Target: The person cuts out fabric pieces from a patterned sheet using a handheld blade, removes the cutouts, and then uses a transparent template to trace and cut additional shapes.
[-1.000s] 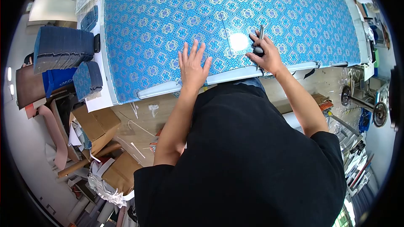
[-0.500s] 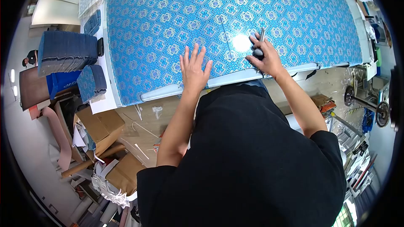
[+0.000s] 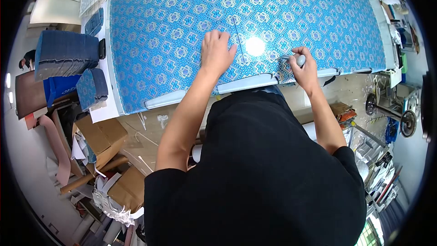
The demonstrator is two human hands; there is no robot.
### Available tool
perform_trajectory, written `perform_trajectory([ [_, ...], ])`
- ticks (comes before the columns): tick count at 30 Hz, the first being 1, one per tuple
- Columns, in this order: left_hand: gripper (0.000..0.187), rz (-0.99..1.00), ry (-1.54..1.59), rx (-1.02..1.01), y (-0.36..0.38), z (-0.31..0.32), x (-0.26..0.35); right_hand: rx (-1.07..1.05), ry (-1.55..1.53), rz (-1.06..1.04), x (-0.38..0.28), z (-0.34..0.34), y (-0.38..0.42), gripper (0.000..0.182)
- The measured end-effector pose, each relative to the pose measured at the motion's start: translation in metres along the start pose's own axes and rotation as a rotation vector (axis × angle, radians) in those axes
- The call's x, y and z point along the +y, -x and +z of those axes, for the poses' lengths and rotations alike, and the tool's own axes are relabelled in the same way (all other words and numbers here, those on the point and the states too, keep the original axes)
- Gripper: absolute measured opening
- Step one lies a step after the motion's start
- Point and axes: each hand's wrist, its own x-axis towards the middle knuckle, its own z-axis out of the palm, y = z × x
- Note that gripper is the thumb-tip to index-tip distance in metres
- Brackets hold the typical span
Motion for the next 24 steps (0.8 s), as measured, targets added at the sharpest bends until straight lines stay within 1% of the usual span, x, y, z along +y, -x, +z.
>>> perform_trajectory([
  [1, 0.041, 0.046, -0.003, -0.075, -0.012, 0.005, 0.007, -0.036, -0.002, 0.007, 0.003, 0.001, -0.002, 0.026],
  [2, 0.043, 0.09, -0.003, -0.149, -0.022, 0.01, 0.015, -0.081, 0.079, -0.022, 0.003, -0.001, -0.002, 0.025],
  [3, 0.043, 0.085, 0.009, -0.149, -0.031, 0.013, 0.024, -0.126, 0.16, -0.052, -0.008, -0.002, -0.002, 0.024],
  [5, 0.051, 0.112, -0.029, -0.304, -0.047, 0.016, 0.039, -0.183, 0.26, -0.044, -0.031, -0.001, 0.001, 0.022],
  [6, 0.064, 0.065, -0.073, -0.417, -0.054, 0.016, 0.047, -0.213, 0.321, -0.039, -0.038, 0.001, 0.002, 0.022],
  [7, 0.064, 0.063, -0.065, -0.42, -0.057, 0.016, 0.055, -0.23, 0.348, -0.024, -0.037, 0.003, 0.001, 0.022],
  [9, 0.081, -0.015, -0.227, -0.544, -0.062, 0.015, 0.069, -0.232, 0.338, -0.055, -0.037, 0.007, 0.002, 0.022],
  [10, 0.081, -0.015, -0.221, -0.547, -0.065, 0.015, 0.075, -0.228, 0.354, -0.041, -0.043, 0.008, 0.004, 0.023],
  [12, 0.099, -0.046, -0.294, -0.65, -0.067, 0.015, 0.081, -0.204, 0.33, -0.062, -0.04, 0.013, 0.006, 0.022],
  [13, 0.099, -0.048, -0.288, -0.652, -0.067, 0.015, 0.083, -0.176, 0.301, -0.086, -0.037, 0.016, 0.006, 0.02],
  [15, 0.106, -0.052, -0.321, -0.644, -0.067, 0.018, 0.085, -0.156, 0.29, -0.091, -0.029, 0.02, 0.007, 0.02],
  [17, 0.107, -0.06, -0.328, -0.641, -0.068, 0.021, 0.087, -0.139, 0.32, -0.173, -0.024, 0.022, 0.008, 0.019],
  [19, 0.108, -0.069, -0.34, -0.636, -0.069, 0.023, 0.088, -0.174, 0.307, -0.145, -0.024, 0.022, 0.008, 0.019],
  [22, 0.107, -0.075, -0.347, -0.639, -0.069, 0.024, 0.086, -0.198, 0.347, -0.189, -0.02, 0.024, 0.009, 0.019],
  [24, 0.105, -0.089, -0.335, -0.642, -0.07, 0.024, 0.087, -0.234, 0.35, -0.141, -0.024, 0.023, 0.007, 0.02],
])
